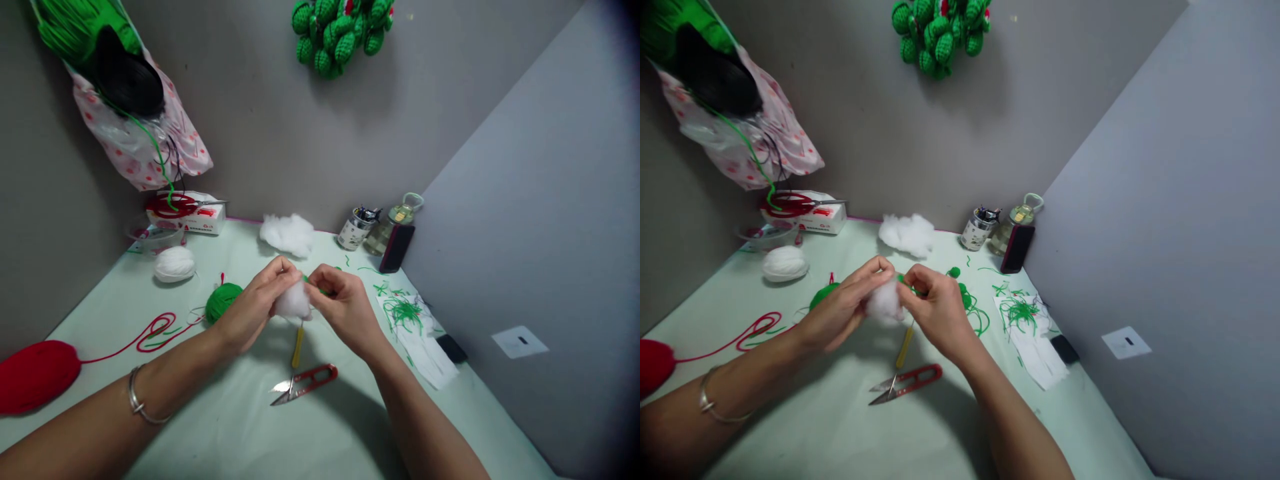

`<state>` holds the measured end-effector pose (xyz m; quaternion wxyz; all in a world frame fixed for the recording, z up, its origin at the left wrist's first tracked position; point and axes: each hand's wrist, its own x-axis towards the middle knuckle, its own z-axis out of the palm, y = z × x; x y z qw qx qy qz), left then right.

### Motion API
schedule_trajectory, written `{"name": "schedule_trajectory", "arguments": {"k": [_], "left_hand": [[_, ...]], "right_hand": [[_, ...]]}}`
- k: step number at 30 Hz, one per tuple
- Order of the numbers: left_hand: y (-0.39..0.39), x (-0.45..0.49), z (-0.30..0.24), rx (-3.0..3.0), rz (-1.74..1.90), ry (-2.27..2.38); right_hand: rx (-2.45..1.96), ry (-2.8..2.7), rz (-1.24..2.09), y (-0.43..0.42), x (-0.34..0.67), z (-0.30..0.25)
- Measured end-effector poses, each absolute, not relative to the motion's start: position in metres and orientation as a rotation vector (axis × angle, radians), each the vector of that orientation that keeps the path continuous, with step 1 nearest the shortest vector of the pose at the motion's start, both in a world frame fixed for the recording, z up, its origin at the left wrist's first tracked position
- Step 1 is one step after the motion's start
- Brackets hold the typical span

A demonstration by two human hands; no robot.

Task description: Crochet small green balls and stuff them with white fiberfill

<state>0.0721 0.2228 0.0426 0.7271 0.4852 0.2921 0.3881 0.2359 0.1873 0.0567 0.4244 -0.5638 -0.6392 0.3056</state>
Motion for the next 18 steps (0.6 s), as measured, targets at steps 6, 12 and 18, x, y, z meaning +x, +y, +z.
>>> {"name": "schedule_trajectory", "arguments": {"k": [6,12,18], "left_hand": [[0.237,0.063,0.041,1.214,0.820,0.524],[0.238,0.068,0.033,1.328,0.921,0.596],[0.235,0.075,0.029,1.326,1.058,0.727]], "right_hand": [[-1.390,-1.476,0.871,0.191,0.244,0.063],[-1.422,-1.591,0.865,0.184,0.242,0.065],[-1.369,-1.753,0.895,0.175,0.231,0.067]]}}
